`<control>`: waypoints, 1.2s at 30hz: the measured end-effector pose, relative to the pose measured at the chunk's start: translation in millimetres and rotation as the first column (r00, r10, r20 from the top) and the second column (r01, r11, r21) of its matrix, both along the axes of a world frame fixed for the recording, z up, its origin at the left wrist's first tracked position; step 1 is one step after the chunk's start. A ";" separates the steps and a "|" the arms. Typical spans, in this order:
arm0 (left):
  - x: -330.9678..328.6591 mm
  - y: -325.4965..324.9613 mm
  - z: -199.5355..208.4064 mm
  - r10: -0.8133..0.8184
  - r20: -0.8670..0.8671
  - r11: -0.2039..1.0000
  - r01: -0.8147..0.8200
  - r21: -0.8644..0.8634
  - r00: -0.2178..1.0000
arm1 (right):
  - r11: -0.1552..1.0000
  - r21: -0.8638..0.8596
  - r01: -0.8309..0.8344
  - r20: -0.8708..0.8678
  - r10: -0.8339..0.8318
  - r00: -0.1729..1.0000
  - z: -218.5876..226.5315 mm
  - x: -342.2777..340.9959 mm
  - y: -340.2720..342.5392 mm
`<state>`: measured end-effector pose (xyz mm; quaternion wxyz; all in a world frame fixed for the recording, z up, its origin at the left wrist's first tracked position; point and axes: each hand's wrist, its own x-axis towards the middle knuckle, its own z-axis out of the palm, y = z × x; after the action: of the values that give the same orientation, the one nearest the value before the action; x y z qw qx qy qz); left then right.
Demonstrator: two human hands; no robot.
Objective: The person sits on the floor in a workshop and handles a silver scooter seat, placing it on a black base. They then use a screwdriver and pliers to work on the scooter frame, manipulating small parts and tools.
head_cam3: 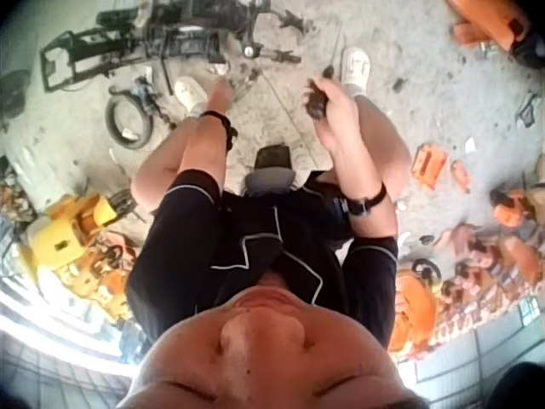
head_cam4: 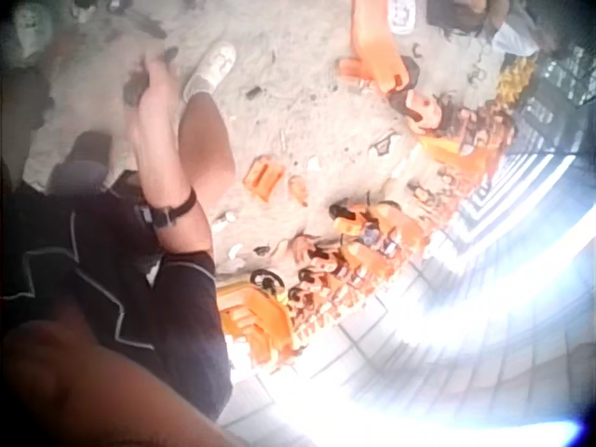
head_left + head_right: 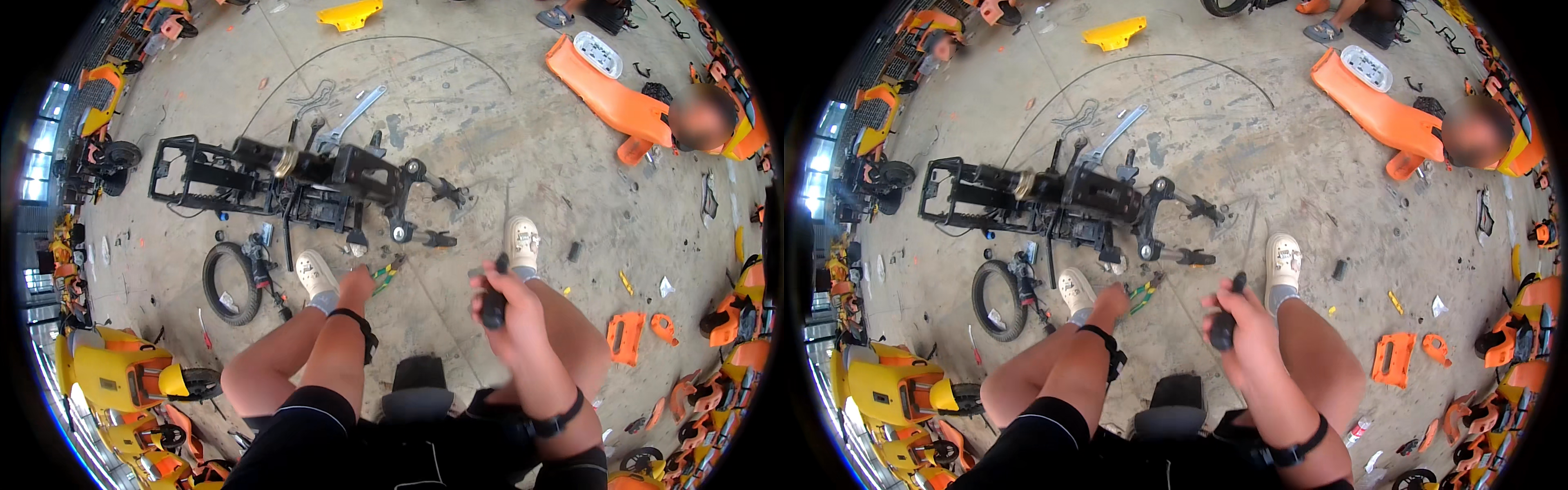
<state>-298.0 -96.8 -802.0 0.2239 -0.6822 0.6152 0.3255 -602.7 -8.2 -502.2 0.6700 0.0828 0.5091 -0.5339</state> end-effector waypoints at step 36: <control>-47.1 114.6 -60.6 0.841 -0.226 0.532 -0.675 0.511 0.492 | 0.981 0.087 -0.173 -0.150 0.184 0.971 15.0 -11.6 18.3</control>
<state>-345.1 17.8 -862.5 0.0249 -0.7369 0.2062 0.6433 -614.2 10.1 -487.2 0.6694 0.0187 0.5852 -0.4572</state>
